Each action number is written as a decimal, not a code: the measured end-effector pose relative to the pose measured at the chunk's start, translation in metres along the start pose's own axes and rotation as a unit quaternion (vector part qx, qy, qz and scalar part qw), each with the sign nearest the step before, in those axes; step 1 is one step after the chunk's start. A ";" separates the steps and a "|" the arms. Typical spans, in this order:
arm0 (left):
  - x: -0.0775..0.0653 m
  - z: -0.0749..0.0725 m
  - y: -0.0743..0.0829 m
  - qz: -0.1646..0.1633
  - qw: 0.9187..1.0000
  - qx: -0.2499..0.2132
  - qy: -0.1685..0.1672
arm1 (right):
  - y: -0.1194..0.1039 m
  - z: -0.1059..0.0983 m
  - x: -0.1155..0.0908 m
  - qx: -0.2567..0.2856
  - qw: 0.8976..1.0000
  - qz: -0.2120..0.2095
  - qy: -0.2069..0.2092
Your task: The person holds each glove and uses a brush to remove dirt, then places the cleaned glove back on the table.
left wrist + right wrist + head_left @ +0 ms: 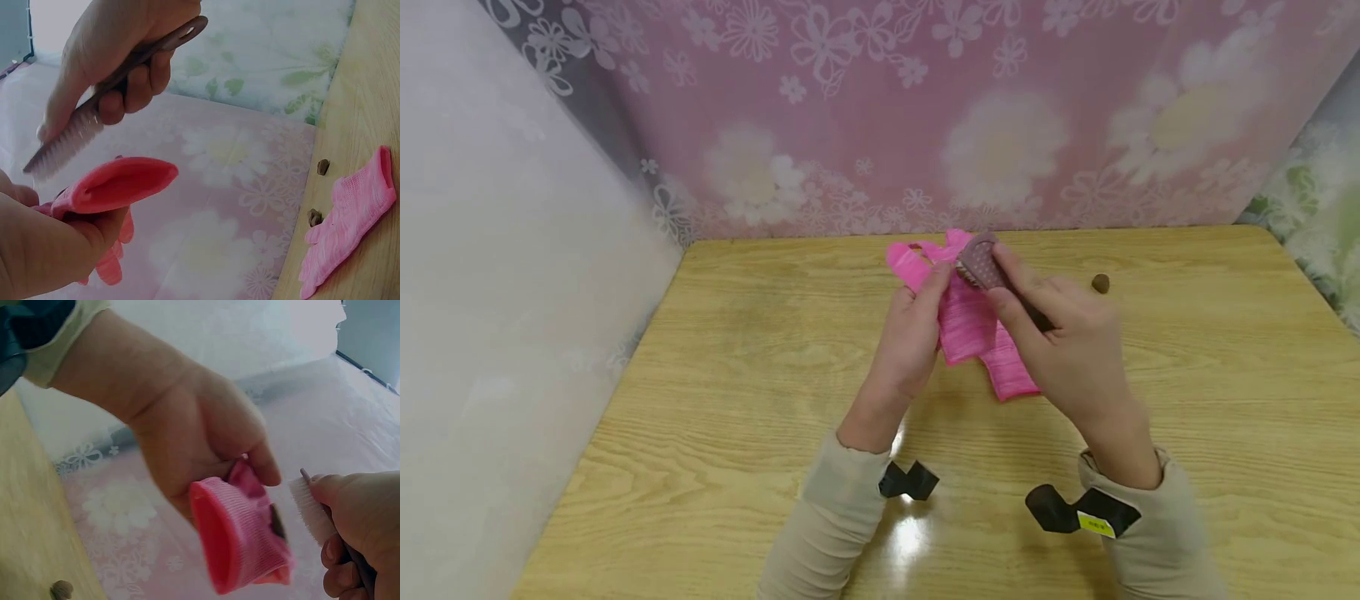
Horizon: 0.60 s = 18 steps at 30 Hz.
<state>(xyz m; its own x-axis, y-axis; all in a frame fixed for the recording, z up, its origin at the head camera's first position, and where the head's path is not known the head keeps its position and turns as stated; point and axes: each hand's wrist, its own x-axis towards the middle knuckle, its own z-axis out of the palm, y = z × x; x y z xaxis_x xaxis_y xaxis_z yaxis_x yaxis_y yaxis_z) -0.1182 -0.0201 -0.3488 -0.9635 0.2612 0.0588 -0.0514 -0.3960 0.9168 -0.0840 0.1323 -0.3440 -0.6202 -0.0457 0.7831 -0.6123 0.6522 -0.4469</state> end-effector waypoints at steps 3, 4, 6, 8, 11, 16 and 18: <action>0.000 0.000 0.000 0.026 0.999 -0.011 0.026 | -0.002 0.010 -0.003 -0.041 0.999 -0.029 -0.002; 0.000 -0.001 -0.001 0.036 0.999 -0.007 0.035 | -0.002 0.012 -0.004 -0.053 0.998 -0.034 -0.005; 0.000 -0.002 -0.001 0.052 0.997 0.008 0.048 | -0.001 0.015 -0.006 -0.074 0.997 -0.029 -0.010; -0.001 -0.002 -0.001 0.067 0.995 0.047 0.061 | 0.000 0.016 -0.006 -0.082 0.997 -0.010 -0.005; -0.001 -0.001 -0.001 0.085 0.984 0.137 0.072 | 0.005 0.014 -0.005 -0.087 0.996 0.018 0.010; -0.003 -0.001 0.000 0.106 0.967 0.219 0.074 | 0.015 0.009 -0.003 -0.089 0.994 0.060 0.023; -0.003 -0.002 0.001 0.112 0.968 0.213 0.070 | 0.019 0.006 -0.002 -0.077 0.994 0.080 0.021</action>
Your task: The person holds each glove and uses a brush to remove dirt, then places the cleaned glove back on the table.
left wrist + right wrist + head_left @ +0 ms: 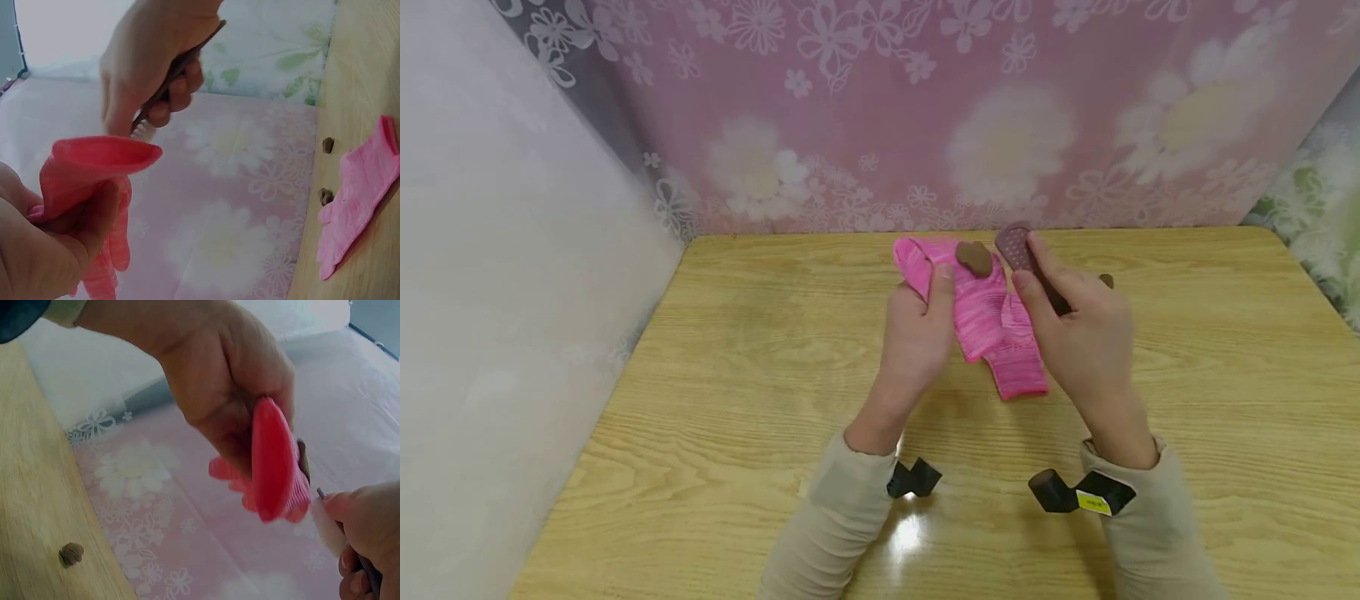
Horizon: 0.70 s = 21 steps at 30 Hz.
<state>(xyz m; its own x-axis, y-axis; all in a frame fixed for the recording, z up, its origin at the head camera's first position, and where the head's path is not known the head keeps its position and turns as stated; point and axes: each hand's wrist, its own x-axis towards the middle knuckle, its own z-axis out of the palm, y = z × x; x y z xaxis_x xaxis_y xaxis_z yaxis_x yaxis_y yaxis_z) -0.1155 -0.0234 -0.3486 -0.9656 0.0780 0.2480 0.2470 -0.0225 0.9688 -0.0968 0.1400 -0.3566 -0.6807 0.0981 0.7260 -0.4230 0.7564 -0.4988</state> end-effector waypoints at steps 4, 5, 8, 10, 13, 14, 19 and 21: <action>0.000 -0.003 0.002 0.009 1.000 -0.005 -0.002 | 0.001 -0.005 0.002 0.072 0.997 0.033 -0.005; 0.000 -0.003 0.001 0.010 1.000 -0.004 -0.005 | -0.002 -0.005 0.002 0.094 0.995 0.033 -0.004; 0.000 -0.002 0.000 0.007 1.000 0.002 -0.017 | -0.013 -0.004 0.001 0.135 0.991 0.000 -0.017; 0.000 -0.001 0.001 0.006 1.000 -0.004 -0.027 | -0.020 -0.002 0.000 0.138 0.989 -0.038 -0.031; -0.002 0.000 0.002 0.015 1.000 -0.017 -0.018 | -0.024 -0.002 0.000 0.109 0.990 -0.075 -0.040; -0.002 0.000 0.003 0.022 0.999 -0.020 -0.012 | -0.023 -0.002 0.001 0.095 0.992 -0.076 -0.039; -0.002 0.001 0.005 0.045 0.998 -0.031 0.011 | -0.011 -0.009 0.004 0.047 0.998 -0.029 -0.013; -0.003 0.002 0.006 0.043 0.999 -0.023 0.012 | -0.007 -0.013 0.005 0.061 0.998 -0.004 -0.005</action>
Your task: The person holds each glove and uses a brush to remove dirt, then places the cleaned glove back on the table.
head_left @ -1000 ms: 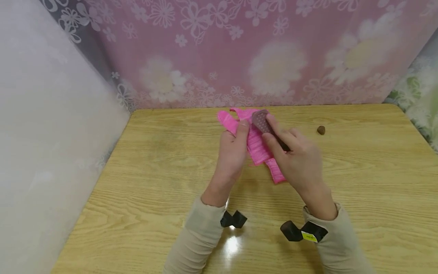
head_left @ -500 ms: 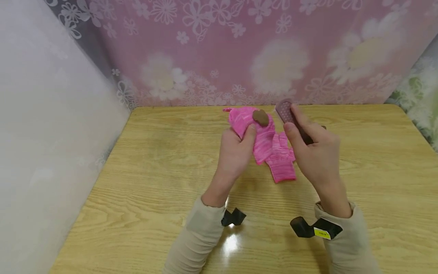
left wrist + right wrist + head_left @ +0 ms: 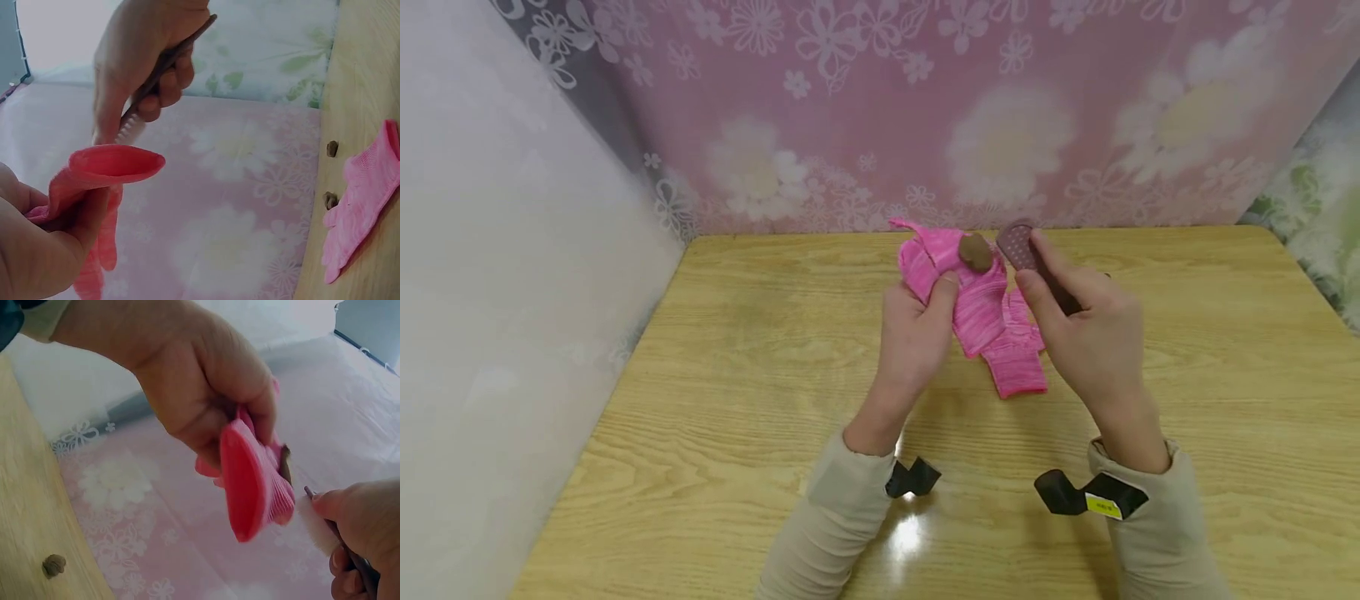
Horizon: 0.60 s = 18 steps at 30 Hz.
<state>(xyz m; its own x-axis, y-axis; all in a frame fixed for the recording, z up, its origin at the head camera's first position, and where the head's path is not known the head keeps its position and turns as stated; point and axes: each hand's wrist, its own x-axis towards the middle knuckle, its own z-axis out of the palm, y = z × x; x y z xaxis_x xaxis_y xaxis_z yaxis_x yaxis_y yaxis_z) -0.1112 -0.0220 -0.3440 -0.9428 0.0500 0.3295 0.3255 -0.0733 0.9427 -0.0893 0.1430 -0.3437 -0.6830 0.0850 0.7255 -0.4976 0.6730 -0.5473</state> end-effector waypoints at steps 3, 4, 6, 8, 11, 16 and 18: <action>-0.002 -0.001 0.001 -0.013 1.000 0.017 -0.009 | -0.001 -0.003 -0.001 0.047 0.999 0.018 0.011; -0.002 0.000 0.001 -0.017 1.000 0.021 -0.014 | -0.003 -0.003 -0.001 0.066 0.998 0.014 0.011; -0.002 0.000 0.002 -0.021 0.999 0.025 -0.027 | -0.008 -0.001 -0.002 0.079 0.997 -0.007 0.006; -0.003 0.002 0.003 -0.020 0.999 0.025 -0.030 | -0.013 0.003 -0.003 0.068 0.997 -0.034 0.002; -0.004 0.003 0.003 -0.008 1.000 0.012 -0.023 | -0.014 0.008 -0.003 0.036 0.998 -0.052 0.004; -0.004 0.005 0.003 -0.004 1.000 0.000 -0.002 | -0.004 0.004 -0.001 -0.003 1.000 -0.006 0.024; -0.004 0.004 0.003 -0.010 1.000 0.002 0.001 | -0.002 0.000 0.000 0.018 0.999 0.024 0.027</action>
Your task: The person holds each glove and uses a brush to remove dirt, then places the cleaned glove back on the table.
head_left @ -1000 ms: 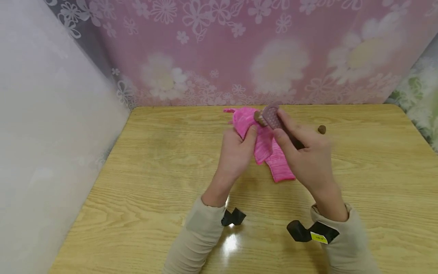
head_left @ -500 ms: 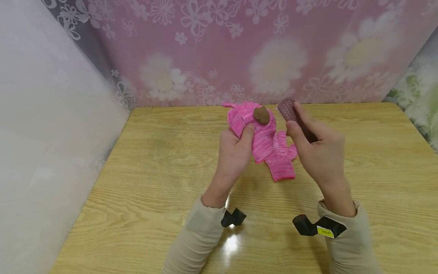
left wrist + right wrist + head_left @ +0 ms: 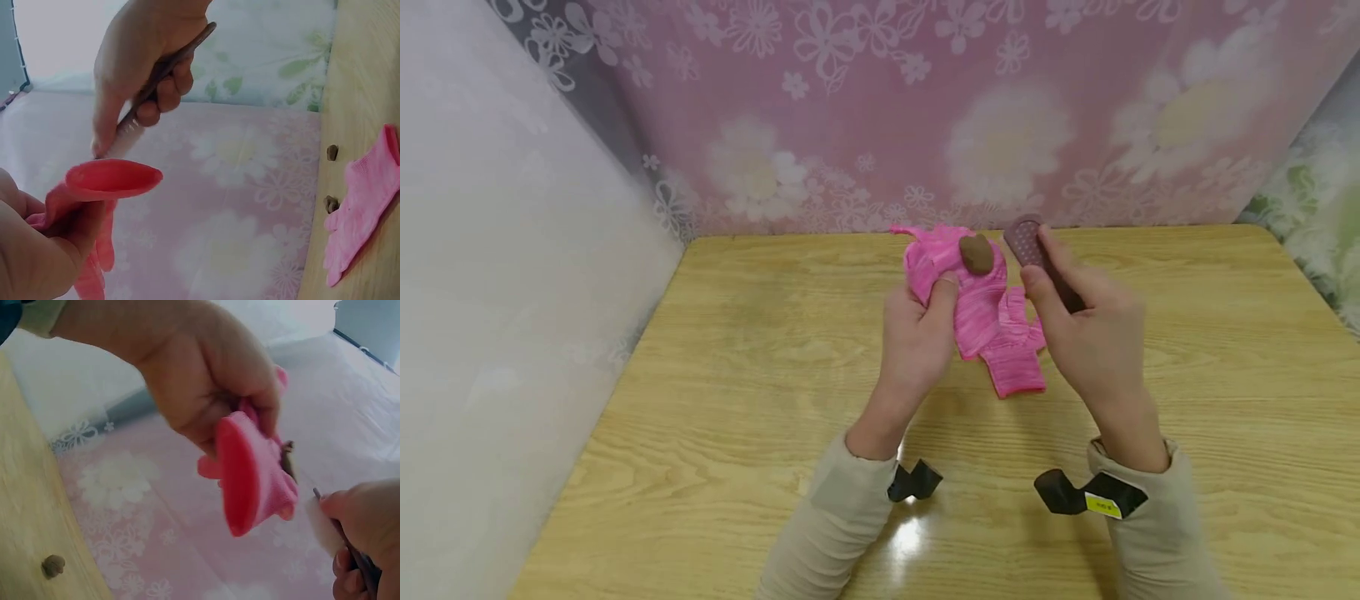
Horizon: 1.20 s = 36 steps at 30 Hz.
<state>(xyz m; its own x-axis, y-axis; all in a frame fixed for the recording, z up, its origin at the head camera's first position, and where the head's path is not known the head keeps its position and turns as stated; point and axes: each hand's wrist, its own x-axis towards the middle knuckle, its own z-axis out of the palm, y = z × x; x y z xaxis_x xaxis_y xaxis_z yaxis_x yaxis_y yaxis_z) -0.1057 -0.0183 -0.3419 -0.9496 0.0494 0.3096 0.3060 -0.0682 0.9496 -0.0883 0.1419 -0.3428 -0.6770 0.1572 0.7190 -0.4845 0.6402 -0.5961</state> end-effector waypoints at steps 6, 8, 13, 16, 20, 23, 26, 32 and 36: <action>0.001 -0.004 -0.002 0.012 1.000 0.017 -0.014 | -0.014 0.003 -0.003 0.089 0.996 -0.020 -0.015; 0.001 -0.002 -0.002 0.025 0.999 0.013 -0.020 | -0.018 0.008 -0.004 0.075 0.996 -0.045 -0.022; -0.001 -0.001 -0.002 0.006 1.000 -0.022 -0.017 | -0.014 0.010 -0.003 0.020 0.999 -0.041 0.000; 0.000 -0.001 -0.002 -0.015 0.999 -0.030 -0.007 | -0.007 0.005 0.000 0.017 1.000 -0.010 0.011; 0.000 -0.002 0.000 -0.022 1.000 -0.019 0.001 | -0.007 -0.003 0.000 0.062 0.998 0.023 0.017; 0.001 -0.001 0.000 -0.014 1.000 -0.008 0.001 | -0.018 0.000 -0.002 0.100 0.995 0.009 0.010; 0.000 0.001 0.000 -0.004 0.999 -0.032 0.007 | -0.023 0.008 -0.003 0.082 0.996 -0.037 0.005; -0.001 -0.002 0.002 0.002 0.996 -0.085 0.029 | -0.012 0.005 -0.002 0.027 0.999 -0.016 0.015; 0.000 -0.002 0.003 0.004 0.996 -0.083 0.029 | -0.015 0.002 -0.003 0.066 0.998 -0.008 0.022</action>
<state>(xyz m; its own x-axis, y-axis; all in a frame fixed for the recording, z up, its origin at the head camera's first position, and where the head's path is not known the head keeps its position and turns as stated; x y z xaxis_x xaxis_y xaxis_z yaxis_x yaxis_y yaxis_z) -0.1045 -0.0210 -0.3392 -0.9510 -0.0096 0.3090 0.3026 -0.2329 0.9242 -0.0801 0.1302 -0.3367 -0.6451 0.1836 0.7417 -0.5653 0.5384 -0.6249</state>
